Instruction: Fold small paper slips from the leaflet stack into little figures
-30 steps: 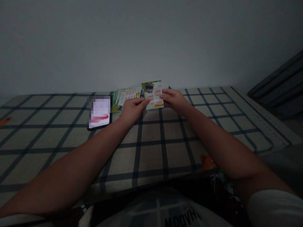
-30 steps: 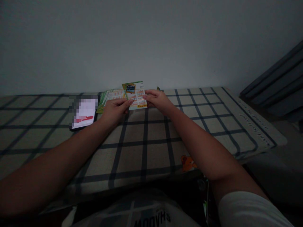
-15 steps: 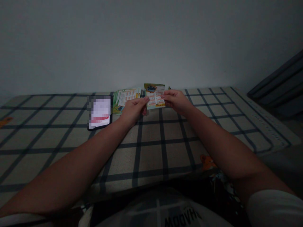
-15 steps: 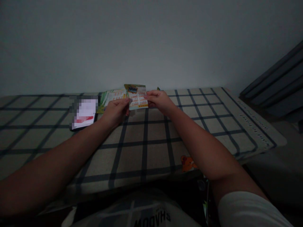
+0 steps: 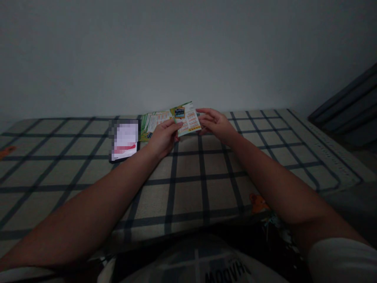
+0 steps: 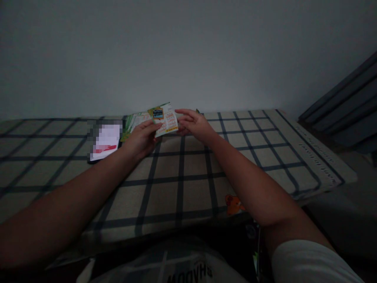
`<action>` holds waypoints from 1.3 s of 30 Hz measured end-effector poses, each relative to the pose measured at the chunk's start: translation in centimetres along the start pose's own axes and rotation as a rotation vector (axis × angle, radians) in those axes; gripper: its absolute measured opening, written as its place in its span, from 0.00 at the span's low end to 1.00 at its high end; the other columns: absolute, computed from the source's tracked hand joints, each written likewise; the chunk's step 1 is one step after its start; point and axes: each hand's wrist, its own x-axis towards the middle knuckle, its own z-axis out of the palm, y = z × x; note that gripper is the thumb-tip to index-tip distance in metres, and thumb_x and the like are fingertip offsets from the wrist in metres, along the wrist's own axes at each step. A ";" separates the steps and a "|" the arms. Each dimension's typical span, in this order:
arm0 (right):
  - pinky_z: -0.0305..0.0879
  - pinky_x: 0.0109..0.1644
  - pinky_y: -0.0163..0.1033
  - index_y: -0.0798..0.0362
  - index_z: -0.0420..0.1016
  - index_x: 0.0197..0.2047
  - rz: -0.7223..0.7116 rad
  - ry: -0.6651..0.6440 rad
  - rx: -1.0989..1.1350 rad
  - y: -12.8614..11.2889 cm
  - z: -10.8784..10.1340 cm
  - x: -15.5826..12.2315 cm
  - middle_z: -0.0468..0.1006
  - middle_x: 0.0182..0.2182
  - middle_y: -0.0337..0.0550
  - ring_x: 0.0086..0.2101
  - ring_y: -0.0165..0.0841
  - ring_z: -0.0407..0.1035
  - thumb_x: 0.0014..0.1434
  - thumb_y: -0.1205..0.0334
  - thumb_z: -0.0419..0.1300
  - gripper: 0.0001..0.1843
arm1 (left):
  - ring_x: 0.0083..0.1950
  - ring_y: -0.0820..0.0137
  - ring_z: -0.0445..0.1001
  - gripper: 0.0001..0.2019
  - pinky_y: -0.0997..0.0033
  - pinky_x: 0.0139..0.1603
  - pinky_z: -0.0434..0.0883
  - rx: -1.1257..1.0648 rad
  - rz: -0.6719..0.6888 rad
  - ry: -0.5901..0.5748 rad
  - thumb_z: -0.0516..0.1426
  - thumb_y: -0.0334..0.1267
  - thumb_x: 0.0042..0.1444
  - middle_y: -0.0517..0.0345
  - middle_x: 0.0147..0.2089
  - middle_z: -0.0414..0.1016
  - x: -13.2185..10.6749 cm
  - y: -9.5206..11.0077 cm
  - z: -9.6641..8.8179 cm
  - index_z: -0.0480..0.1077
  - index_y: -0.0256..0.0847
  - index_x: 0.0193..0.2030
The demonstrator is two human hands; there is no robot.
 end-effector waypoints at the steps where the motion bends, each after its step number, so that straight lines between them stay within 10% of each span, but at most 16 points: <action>1: 0.76 0.36 0.34 0.47 0.74 0.52 -0.037 -0.008 -0.023 0.0 0.0 0.0 0.81 0.42 0.39 0.36 0.30 0.76 0.49 0.51 0.74 0.28 | 0.27 0.74 0.71 0.11 0.77 0.20 0.59 -0.020 -0.022 -0.001 0.68 0.39 0.47 0.56 0.31 0.77 0.0 0.1 0.1 0.74 0.39 0.35; 8: 0.73 0.37 0.33 0.52 0.77 0.38 -0.095 -0.086 -0.117 0.1 -0.1 -0.1 0.79 0.39 0.41 0.36 0.30 0.74 0.48 0.47 0.75 0.21 | 0.19 0.80 0.62 0.10 0.76 0.17 0.55 0.010 -0.103 -0.032 0.68 0.36 0.46 0.59 0.27 0.76 -0.5 0.4 0.5 0.71 0.39 0.31; 14: 0.71 0.36 0.34 0.54 0.79 0.33 -0.069 -0.136 -0.199 -0.6 -0.1 -0.3 0.79 0.32 0.41 0.32 0.29 0.71 0.50 0.44 0.74 0.21 | 0.27 0.73 0.74 0.16 0.75 0.22 0.69 -0.096 -0.158 -0.091 0.66 0.43 0.49 0.52 0.37 0.81 -0.9 1.0 0.7 0.75 0.39 0.43; 20: 0.74 0.37 0.34 0.54 0.79 0.35 -0.001 -0.199 -0.112 -1.1 0.1 -0.6 0.81 0.34 0.42 0.35 0.30 0.74 0.48 0.43 0.76 0.24 | 0.31 0.72 0.76 0.16 0.75 0.28 0.72 0.072 0.003 0.020 0.70 0.43 0.46 0.57 0.35 0.80 -0.7 0.2 0.5 0.77 0.39 0.41; 39: 0.72 0.33 0.34 0.52 0.72 0.33 -0.002 -0.031 -0.134 -0.2 0.6 -0.2 0.76 0.24 0.35 0.26 0.28 0.71 0.45 0.40 0.75 0.27 | 0.26 0.74 0.69 0.18 0.75 0.28 0.64 0.368 0.113 -0.129 0.69 0.50 0.49 0.66 0.26 0.71 -1.8 0.5 0.9 0.70 0.42 0.38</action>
